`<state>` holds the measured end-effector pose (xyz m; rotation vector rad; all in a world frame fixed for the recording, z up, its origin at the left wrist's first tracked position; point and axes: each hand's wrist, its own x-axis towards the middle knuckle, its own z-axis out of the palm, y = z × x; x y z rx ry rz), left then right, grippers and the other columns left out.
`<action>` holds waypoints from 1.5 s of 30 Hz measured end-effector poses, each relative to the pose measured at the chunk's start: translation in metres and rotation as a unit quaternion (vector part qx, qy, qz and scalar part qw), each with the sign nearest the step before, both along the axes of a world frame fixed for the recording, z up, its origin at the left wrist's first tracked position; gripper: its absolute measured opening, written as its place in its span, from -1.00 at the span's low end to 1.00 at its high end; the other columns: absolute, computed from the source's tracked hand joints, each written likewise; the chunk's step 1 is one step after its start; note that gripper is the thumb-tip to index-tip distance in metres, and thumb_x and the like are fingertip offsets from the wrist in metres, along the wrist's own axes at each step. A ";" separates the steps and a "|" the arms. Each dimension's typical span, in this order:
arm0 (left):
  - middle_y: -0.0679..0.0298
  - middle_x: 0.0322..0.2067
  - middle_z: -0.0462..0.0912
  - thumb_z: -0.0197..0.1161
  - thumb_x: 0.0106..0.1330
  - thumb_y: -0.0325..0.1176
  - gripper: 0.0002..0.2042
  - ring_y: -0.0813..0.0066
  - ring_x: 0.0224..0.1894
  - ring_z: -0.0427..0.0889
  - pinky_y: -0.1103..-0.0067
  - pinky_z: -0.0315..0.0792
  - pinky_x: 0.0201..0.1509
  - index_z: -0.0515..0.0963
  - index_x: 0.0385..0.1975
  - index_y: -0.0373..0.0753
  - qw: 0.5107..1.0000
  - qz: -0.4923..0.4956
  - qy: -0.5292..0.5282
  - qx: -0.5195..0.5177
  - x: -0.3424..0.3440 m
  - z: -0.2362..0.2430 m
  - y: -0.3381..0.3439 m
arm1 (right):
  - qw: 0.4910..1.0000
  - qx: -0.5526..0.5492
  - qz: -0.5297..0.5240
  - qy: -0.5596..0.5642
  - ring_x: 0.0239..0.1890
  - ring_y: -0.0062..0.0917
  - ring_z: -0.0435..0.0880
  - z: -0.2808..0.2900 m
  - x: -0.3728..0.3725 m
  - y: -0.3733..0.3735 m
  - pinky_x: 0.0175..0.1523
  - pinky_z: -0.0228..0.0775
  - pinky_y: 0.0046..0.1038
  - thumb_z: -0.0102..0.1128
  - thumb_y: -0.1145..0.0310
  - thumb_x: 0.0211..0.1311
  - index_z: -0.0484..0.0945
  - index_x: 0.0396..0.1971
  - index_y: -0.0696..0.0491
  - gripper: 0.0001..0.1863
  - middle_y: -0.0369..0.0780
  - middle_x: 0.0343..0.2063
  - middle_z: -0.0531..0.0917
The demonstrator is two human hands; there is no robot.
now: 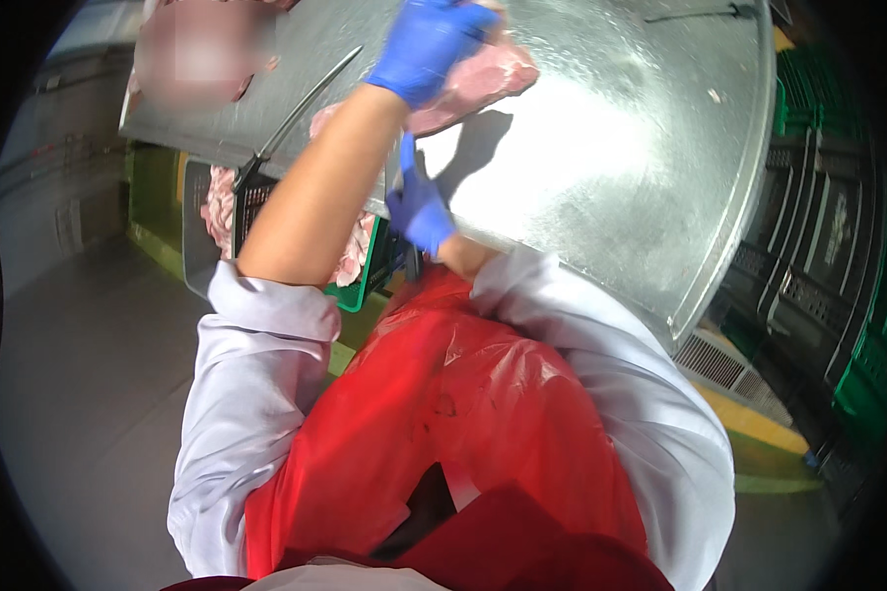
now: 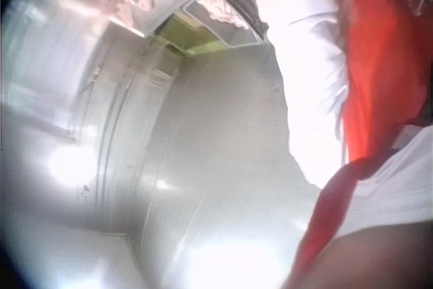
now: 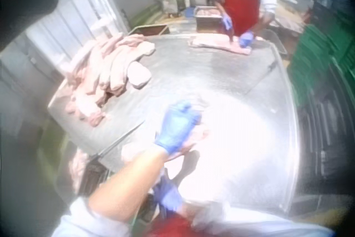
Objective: The person cuts large pieces of raw meat on a stainless steel table using a knife, separating fat and trimming the meat. The trimmed pieces are placed into a green crate below the table.
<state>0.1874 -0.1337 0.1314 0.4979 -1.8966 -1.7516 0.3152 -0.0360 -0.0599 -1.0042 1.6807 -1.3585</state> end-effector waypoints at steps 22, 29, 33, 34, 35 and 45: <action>0.30 -0.59 0.52 0.20 0.24 -0.49 -0.91 0.66 -0.50 0.48 0.62 0.37 -0.43 0.48 -0.50 -0.30 0.945 0.041 0.323 0.015 0.128 0.122 0.038 | 0.985 0.124 -0.056 -0.108 -0.66 -0.48 0.58 0.054 0.065 -0.121 -0.53 0.50 -0.44 0.06 0.35 0.29 0.19 0.37 0.15 -0.36 -0.19 -0.51 0.62; 0.13 -0.44 0.66 0.12 0.27 -0.52 -0.92 0.37 -0.45 0.64 0.45 0.46 -0.42 0.51 -0.46 -0.30 0.863 0.099 0.487 0.086 0.203 0.174 -0.036 | 0.989 -0.080 0.098 0.081 -0.63 -0.43 0.60 -0.031 0.143 -0.129 -0.45 0.52 -0.35 0.06 0.45 0.26 0.11 0.44 0.14 -0.28 -0.08 -0.51 0.65; 0.04 -0.30 0.65 0.19 0.27 -0.42 -0.87 0.27 -0.35 0.64 0.42 0.49 -0.29 0.50 -0.28 -0.33 0.931 0.276 0.235 0.031 0.406 0.119 -0.119 | 0.977 0.131 0.161 -0.048 -0.57 -0.57 0.57 0.086 0.083 -0.071 -0.42 0.52 -0.43 0.06 0.50 0.25 -0.04 0.52 -0.07 -0.16 -0.22 -0.51 0.59; 0.02 -0.26 0.64 0.20 0.27 -0.40 -0.83 0.24 -0.33 0.64 0.41 0.49 -0.26 0.50 -0.23 -0.34 0.940 0.324 0.108 0.010 0.469 0.092 -0.137 | 0.963 0.223 0.124 -0.084 -0.46 -0.58 0.61 0.090 0.060 -0.058 -0.40 0.51 -0.43 0.05 0.52 0.23 0.11 0.47 -0.01 -0.24 -0.22 -0.45 0.62; -0.01 -0.23 0.64 0.22 0.27 -0.37 -0.79 0.22 -0.30 0.64 0.40 0.50 -0.23 0.50 -0.19 -0.35 0.935 0.350 -0.047 -0.020 0.529 0.060 -0.151 | 0.971 0.199 0.132 -0.004 -0.46 -0.59 0.62 0.091 0.034 -0.035 -0.40 0.53 -0.43 0.05 0.50 0.24 0.12 0.46 -0.04 -0.25 -0.21 -0.45 0.64; -0.05 0.07 0.54 0.37 0.06 -0.18 -0.36 -0.02 0.17 0.48 0.23 0.32 0.30 0.46 0.17 -0.34 0.865 0.078 -0.270 -0.415 0.389 -0.042 -0.127 | 0.931 0.157 -0.123 0.306 -0.40 -0.10 0.71 0.073 -0.086 -0.075 -0.23 0.55 -0.21 0.07 0.34 0.21 -0.01 0.50 -0.07 -0.17 0.10 -0.44 0.68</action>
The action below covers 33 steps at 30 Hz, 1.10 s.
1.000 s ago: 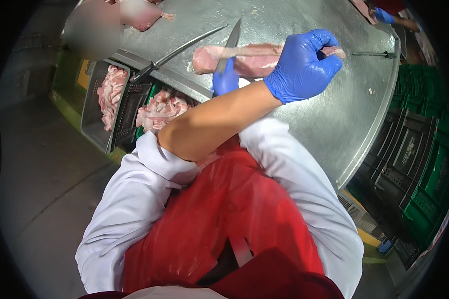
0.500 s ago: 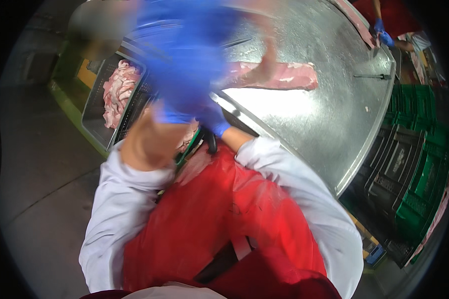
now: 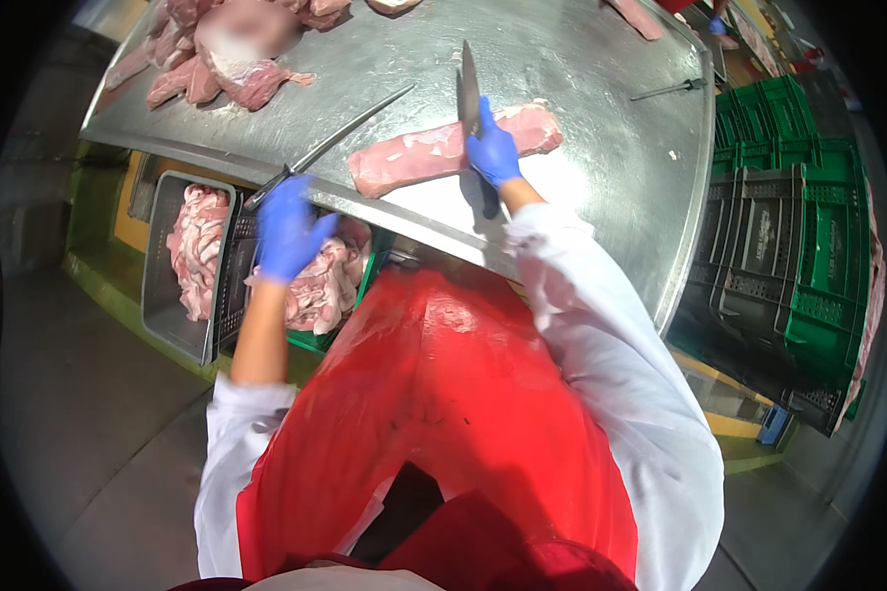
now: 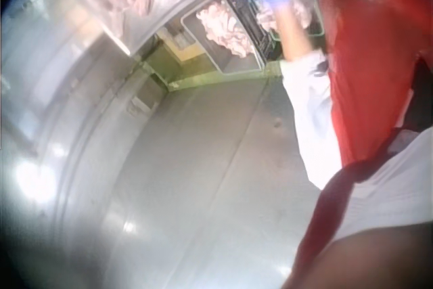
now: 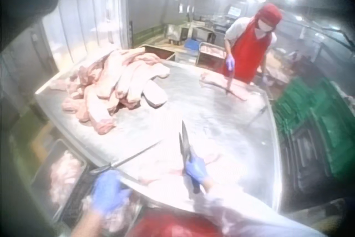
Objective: The person cuts large pieces of raw meat on a stainless steel table using a knife, separating fat and trimming the meat. The trimmed pieces are placed into a green crate below the table.
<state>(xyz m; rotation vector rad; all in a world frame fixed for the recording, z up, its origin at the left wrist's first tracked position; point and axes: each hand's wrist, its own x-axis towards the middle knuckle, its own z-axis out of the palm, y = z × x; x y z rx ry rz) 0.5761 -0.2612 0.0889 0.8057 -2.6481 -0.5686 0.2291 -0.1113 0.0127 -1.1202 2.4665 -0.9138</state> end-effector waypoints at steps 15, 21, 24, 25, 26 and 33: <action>0.00 -0.04 0.63 0.31 0.20 -0.13 -0.44 0.12 -0.01 0.64 0.22 0.55 0.00 0.44 0.16 -0.27 0.923 0.038 -0.093 0.371 -0.225 -0.106 -0.065 | 0.971 0.193 0.120 -0.079 -0.45 0.04 0.64 0.026 0.096 0.198 -0.19 0.49 -0.01 -0.01 0.44 0.21 -0.14 0.52 -0.16 -0.13 0.09 -0.45 0.66; 0.07 0.12 0.49 0.33 0.15 -0.22 -0.23 0.13 0.12 0.52 0.30 0.44 0.19 0.21 0.40 -0.23 0.658 0.057 0.047 0.750 -0.174 -0.150 -0.031 | 0.969 0.040 -0.012 -0.242 -0.55 -0.21 0.59 0.059 0.068 0.346 -0.24 0.49 -0.29 0.05 0.46 0.22 -0.08 0.52 -0.21 -0.12 -0.07 -0.54 0.60; 0.07 0.22 0.43 0.27 0.21 -0.24 -0.24 0.10 0.25 0.44 0.29 0.31 0.38 0.15 0.42 -0.28 0.636 0.000 0.088 0.766 -0.257 -0.071 0.062 | 0.940 -0.002 -0.132 -0.315 -0.56 -0.39 0.56 0.055 0.041 0.400 -0.24 0.48 -0.36 0.06 0.49 0.21 -0.12 0.53 -0.20 -0.09 -0.16 -0.51 0.59; 0.06 0.21 0.45 0.26 0.24 -0.24 -0.27 0.09 0.25 0.45 0.28 0.29 0.40 0.17 0.41 -0.30 0.631 -0.008 0.091 0.771 -0.298 -0.043 0.090 | 0.953 -0.019 -0.126 -0.274 -0.54 -0.43 0.56 0.051 0.028 0.411 -0.25 0.48 -0.39 0.06 0.49 0.22 -0.12 0.53 -0.20 -0.10 -0.17 -0.49 0.58; 0.13 0.25 0.43 0.21 0.34 -0.25 -0.33 0.23 0.26 0.43 0.40 0.22 0.44 0.18 0.42 -0.29 0.693 -0.093 0.132 0.703 -0.352 -0.013 0.117 | 0.966 -0.037 -0.112 -0.230 -0.53 -0.48 0.57 0.046 0.011 0.419 -0.26 0.48 -0.42 0.05 0.49 0.23 -0.12 0.53 -0.20 -0.10 -0.18 -0.46 0.57; -0.07 0.30 0.32 0.33 0.31 -0.16 -0.23 -0.03 0.30 0.38 0.30 0.34 0.31 0.08 0.43 -0.28 0.849 -0.268 0.149 0.430 -0.591 0.093 0.195 | 0.967 -0.043 -0.155 -0.197 -0.52 -0.54 0.52 0.068 -0.070 0.467 -0.28 0.42 -0.46 0.07 0.47 0.23 -0.04 0.52 -0.15 -0.14 -0.21 -0.49 0.56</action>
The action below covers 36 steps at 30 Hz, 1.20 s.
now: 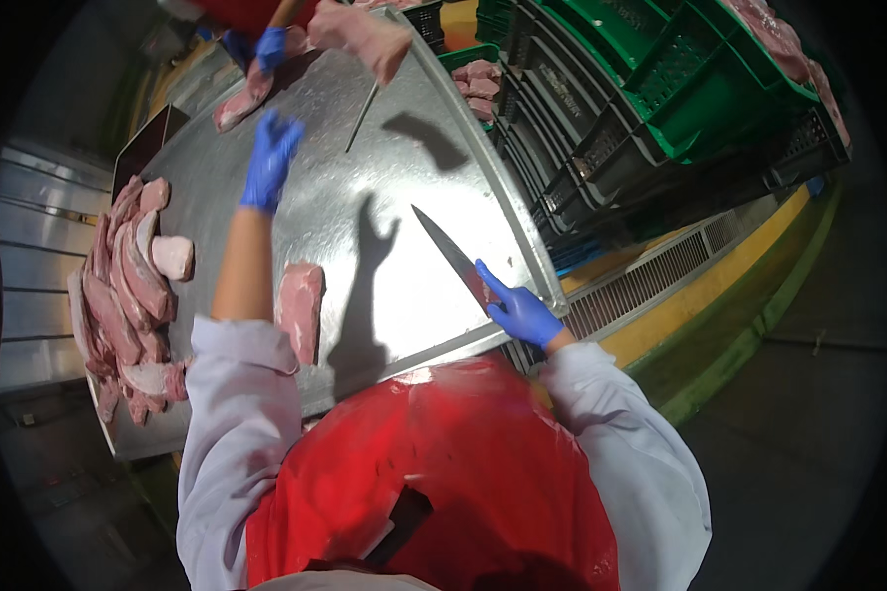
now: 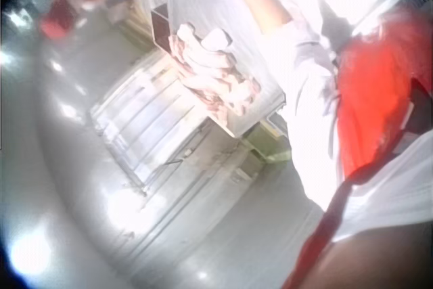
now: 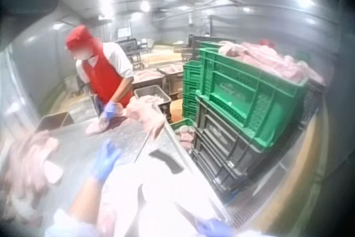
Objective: The person cuts large pieces of raw meat on a stainless steel table using a knife, separating fat and trimming the meat. The trimmed pieces are placed into a green crate below the table.
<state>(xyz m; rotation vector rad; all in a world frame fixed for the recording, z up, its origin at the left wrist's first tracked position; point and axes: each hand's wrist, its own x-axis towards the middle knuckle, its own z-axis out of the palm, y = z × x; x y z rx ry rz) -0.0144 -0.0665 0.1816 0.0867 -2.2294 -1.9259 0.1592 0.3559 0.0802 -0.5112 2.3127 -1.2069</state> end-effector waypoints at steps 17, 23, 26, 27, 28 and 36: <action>0.20 -0.20 0.64 0.35 0.22 -0.29 -0.56 0.37 -0.22 0.65 0.46 0.56 -0.16 0.52 0.02 -0.42 0.939 0.092 -0.239 0.231 0.025 -0.106 0.026 | 0.991 -0.081 -0.110 -0.001 -0.46 -0.62 0.51 -0.064 -0.049 0.053 -0.21 0.46 -0.51 0.09 0.45 0.24 -0.07 0.53 -0.03 -0.14 -0.29 -0.49 0.53; 0.01 0.08 0.50 0.21 0.39 -0.14 -0.45 0.18 0.00 0.61 0.32 0.51 0.14 0.24 0.22 -0.34 0.975 0.035 -0.046 0.213 -0.108 0.028 0.052 | 0.993 -0.071 -0.060 -0.073 -0.52 -0.63 0.48 -0.057 -0.066 -0.014 -0.32 0.40 -0.46 0.14 0.26 0.30 -0.05 0.52 -0.03 -0.15 -0.30 -0.60 0.50; -0.11 0.12 0.49 0.43 0.21 -0.16 -0.19 0.16 0.09 0.58 0.40 0.48 0.17 0.10 0.32 -0.42 0.993 0.079 -0.041 -0.079 -0.086 -0.044 0.009 | 0.974 -0.128 -0.074 -0.171 -0.64 -0.70 0.44 -0.041 -0.051 -0.057 -0.51 0.37 -0.57 0.12 0.32 0.38 -0.05 0.53 -0.07 -0.21 -0.33 -0.57 0.54; -0.17 0.18 0.43 0.45 0.16 -0.10 -0.12 0.08 0.18 0.50 0.35 0.40 0.26 0.09 0.34 -0.42 0.988 0.079 -0.099 -0.088 -0.069 -0.067 -0.008 | 0.972 -0.154 -0.083 -0.159 -0.67 -0.73 0.42 -0.059 -0.041 -0.064 -0.59 0.33 -0.63 0.08 0.48 0.36 -0.05 0.53 -0.12 -0.20 -0.32 -0.55 0.54; -0.22 0.24 0.37 0.46 0.11 -0.05 -0.06 -0.01 0.27 0.43 0.31 0.32 0.35 0.07 0.36 -0.42 0.981 0.078 -0.158 -0.086 -0.042 -0.090 -0.034 | 0.967 -0.155 -0.086 -0.181 -0.68 -0.72 0.42 -0.060 -0.033 -0.078 -0.58 0.33 -0.62 0.07 0.51 0.35 -0.05 0.53 -0.13 -0.19 -0.31 -0.55 0.54; -0.14 0.32 0.27 0.39 0.06 0.03 -0.13 -0.03 0.40 0.22 0.25 0.19 0.41 0.24 0.31 -0.36 0.726 0.403 -0.326 -0.451 0.155 -0.181 -0.432 | 0.941 -0.127 -0.215 -0.229 -0.67 -0.65 0.45 -0.089 -0.011 -0.152 -0.57 0.36 -0.59 -0.03 0.73 0.24 0.01 0.52 -0.10 -0.15 -0.25 -0.44 0.58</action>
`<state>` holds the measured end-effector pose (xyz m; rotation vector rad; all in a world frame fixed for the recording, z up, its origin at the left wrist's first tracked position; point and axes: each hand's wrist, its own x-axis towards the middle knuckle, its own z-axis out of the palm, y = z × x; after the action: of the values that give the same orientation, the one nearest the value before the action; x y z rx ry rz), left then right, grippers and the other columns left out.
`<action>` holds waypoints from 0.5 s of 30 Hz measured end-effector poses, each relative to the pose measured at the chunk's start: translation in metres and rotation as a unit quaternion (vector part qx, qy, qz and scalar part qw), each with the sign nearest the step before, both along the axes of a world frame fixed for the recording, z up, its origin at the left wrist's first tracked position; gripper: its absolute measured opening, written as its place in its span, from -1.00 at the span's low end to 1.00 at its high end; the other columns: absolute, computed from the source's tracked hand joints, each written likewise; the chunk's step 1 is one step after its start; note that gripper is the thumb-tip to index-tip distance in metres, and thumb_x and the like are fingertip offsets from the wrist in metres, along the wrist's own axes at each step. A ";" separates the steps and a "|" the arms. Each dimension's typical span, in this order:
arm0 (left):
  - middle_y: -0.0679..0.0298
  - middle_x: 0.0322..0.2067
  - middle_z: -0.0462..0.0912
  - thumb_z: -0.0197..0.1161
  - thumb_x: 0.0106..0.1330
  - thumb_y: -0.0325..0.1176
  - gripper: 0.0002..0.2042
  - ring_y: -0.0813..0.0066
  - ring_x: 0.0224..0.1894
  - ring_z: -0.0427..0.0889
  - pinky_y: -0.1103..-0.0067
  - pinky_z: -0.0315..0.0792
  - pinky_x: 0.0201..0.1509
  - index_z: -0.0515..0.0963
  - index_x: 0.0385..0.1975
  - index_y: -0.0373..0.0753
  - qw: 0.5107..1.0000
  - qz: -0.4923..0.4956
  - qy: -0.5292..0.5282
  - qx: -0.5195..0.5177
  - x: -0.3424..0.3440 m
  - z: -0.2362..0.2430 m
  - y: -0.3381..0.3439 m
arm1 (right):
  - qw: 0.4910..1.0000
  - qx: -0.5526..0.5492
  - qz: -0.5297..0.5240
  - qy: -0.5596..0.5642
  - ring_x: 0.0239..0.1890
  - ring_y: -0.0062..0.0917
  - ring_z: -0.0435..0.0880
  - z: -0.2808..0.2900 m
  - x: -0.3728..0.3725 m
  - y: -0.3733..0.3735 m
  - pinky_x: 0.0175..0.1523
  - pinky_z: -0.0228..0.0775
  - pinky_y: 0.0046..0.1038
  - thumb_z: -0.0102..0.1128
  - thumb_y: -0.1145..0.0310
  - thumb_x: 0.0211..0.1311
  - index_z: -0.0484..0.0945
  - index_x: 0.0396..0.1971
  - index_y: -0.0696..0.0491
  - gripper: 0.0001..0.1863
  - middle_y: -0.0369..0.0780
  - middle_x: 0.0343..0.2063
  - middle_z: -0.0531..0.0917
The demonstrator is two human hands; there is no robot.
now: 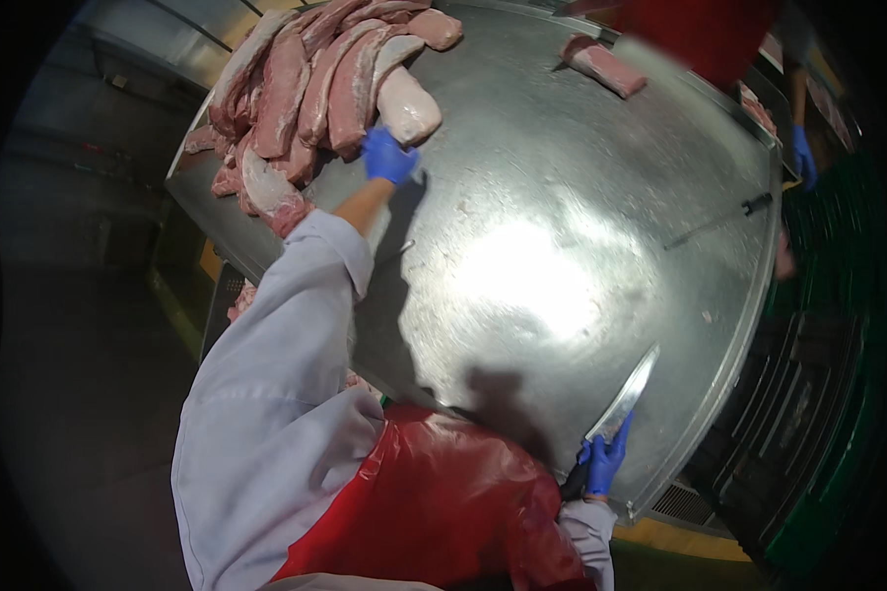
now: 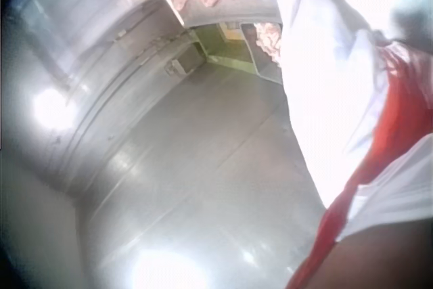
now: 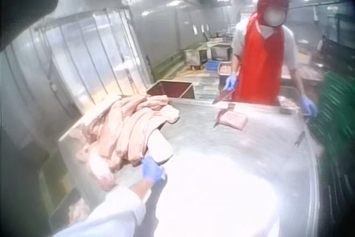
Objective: The person cuts large pieces of raw meat on a stainless steel table using a knife, separating fat and trimming the meat. The trimmed pieces are placed into a green crate below the table.
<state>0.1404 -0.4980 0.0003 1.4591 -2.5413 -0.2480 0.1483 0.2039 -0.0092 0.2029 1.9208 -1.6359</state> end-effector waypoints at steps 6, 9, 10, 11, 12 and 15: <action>-0.17 0.32 0.29 0.38 0.01 0.21 0.02 0.02 0.39 0.30 0.34 0.28 0.39 0.21 0.35 -0.44 0.981 0.159 -0.038 -0.106 0.027 0.058 -0.183 | 0.991 0.060 -0.075 0.088 -0.36 -0.65 0.55 -0.025 -0.003 -0.001 -0.33 0.47 -0.62 -0.09 0.80 0.18 0.08 0.51 -0.09 -0.13 -0.17 0.34 0.28; -0.18 0.10 0.56 0.46 -0.08 0.20 -0.06 0.08 0.12 0.61 0.35 0.48 0.18 0.45 0.14 -0.53 0.978 0.169 0.036 0.117 0.079 0.059 -0.295 | 0.989 0.041 -0.097 0.102 -0.43 -0.65 0.53 -0.033 -0.021 -0.021 -0.39 0.43 -0.62 -0.09 0.78 0.18 0.07 0.51 -0.09 -0.14 -0.17 0.18 0.44; -0.13 -0.01 0.61 0.50 -0.11 0.16 -0.12 0.10 -0.02 0.65 0.36 0.53 0.05 0.50 0.07 -0.52 0.975 0.135 0.043 0.171 0.069 0.056 -0.298 | 0.987 0.051 -0.113 0.098 -0.46 -0.65 0.53 -0.031 -0.016 -0.019 -0.41 0.42 -0.62 -0.08 0.76 0.19 0.06 0.51 -0.09 -0.14 -0.16 0.10 0.52; -0.09 -0.13 0.66 0.54 -0.13 0.12 -0.17 0.13 -0.15 0.70 0.36 0.57 -0.07 0.55 0.00 -0.52 0.967 0.096 0.050 0.229 0.057 0.062 -0.295 | 0.988 0.073 -0.111 0.083 -0.48 -0.65 0.52 -0.022 -0.010 -0.014 -0.43 0.40 -0.62 -0.07 0.75 0.20 0.05 0.51 -0.09 -0.15 -0.19 -0.03 0.55; -0.05 -0.24 0.72 0.57 -0.15 0.08 -0.22 0.15 -0.28 0.74 0.37 0.61 -0.20 0.60 -0.07 -0.52 0.960 0.052 0.055 0.270 0.041 0.083 -0.292 | 0.988 0.078 -0.113 0.064 -0.50 -0.65 0.51 -0.025 0.001 -0.001 -0.45 0.39 -0.62 -0.06 0.73 0.21 0.04 0.52 -0.10 -0.15 -0.21 -0.15 0.58; 0.02 -0.41 0.68 0.53 -0.14 -0.08 -0.39 0.19 -0.39 0.67 0.33 0.55 -0.30 0.63 -0.20 -0.52 0.947 0.133 0.111 0.270 0.056 0.064 -0.311 | 0.988 0.103 -0.088 0.070 -0.49 -0.66 0.49 -0.031 -0.007 -0.001 -0.43 0.38 -0.61 -0.05 0.70 0.22 0.03 0.52 -0.07 -0.16 -0.22 -0.16 0.59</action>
<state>0.1960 -0.8090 0.0647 1.8071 -2.1534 -1.0640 0.1418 0.2026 -0.0406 0.3588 2.2351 -1.5977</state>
